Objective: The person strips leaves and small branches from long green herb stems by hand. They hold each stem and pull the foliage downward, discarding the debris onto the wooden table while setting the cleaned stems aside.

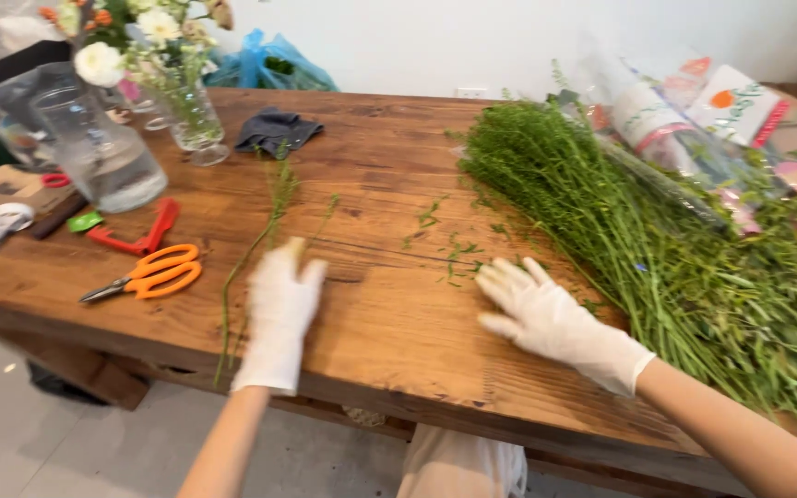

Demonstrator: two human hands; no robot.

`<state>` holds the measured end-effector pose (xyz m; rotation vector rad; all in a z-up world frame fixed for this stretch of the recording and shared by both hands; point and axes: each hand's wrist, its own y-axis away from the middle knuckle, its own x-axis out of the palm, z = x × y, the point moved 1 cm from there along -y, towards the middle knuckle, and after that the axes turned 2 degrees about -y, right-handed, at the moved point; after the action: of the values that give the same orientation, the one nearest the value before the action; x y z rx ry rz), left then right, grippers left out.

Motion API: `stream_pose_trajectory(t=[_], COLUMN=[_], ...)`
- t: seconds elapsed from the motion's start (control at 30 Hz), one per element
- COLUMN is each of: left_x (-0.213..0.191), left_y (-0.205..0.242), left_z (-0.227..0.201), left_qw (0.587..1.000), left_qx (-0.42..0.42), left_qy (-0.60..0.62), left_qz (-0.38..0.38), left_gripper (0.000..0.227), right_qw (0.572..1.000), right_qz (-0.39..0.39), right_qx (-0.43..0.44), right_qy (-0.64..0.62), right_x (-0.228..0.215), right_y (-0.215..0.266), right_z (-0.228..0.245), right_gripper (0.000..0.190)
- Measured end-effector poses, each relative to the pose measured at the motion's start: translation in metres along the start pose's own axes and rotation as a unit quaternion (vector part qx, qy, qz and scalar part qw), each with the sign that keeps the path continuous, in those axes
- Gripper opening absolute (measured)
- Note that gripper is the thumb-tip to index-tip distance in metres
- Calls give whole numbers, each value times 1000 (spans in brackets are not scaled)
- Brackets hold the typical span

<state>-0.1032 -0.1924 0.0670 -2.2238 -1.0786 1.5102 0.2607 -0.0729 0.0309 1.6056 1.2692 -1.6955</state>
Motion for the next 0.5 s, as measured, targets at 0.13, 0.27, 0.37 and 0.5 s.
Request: stream_pose_trajectory(t=[0.13,0.27,0.37,0.5], left_x=[85,177,223,235], left_y=[-19,-43,-41,-39], left_z=[-27,-89,-162,-210], left_qw=[985,990,989,917], left_qx=[-44,-44,-11,-89], left_qy=[45,-114,62,273], left_qz=[162,65,131,275], left_gripper=[71,87,84,63], right_qw=[995,951,894,828], right_qz=[-90,-78,-72,-130], right_qx=[40,274,423,538], right_qy=[-22,-125,-132,-92], right_x=[-35,-70,-83,-96], right_y=[13,33,52,89], right_z=[-25,-40,-62,-104], right_gripper=[57,30,30,31])
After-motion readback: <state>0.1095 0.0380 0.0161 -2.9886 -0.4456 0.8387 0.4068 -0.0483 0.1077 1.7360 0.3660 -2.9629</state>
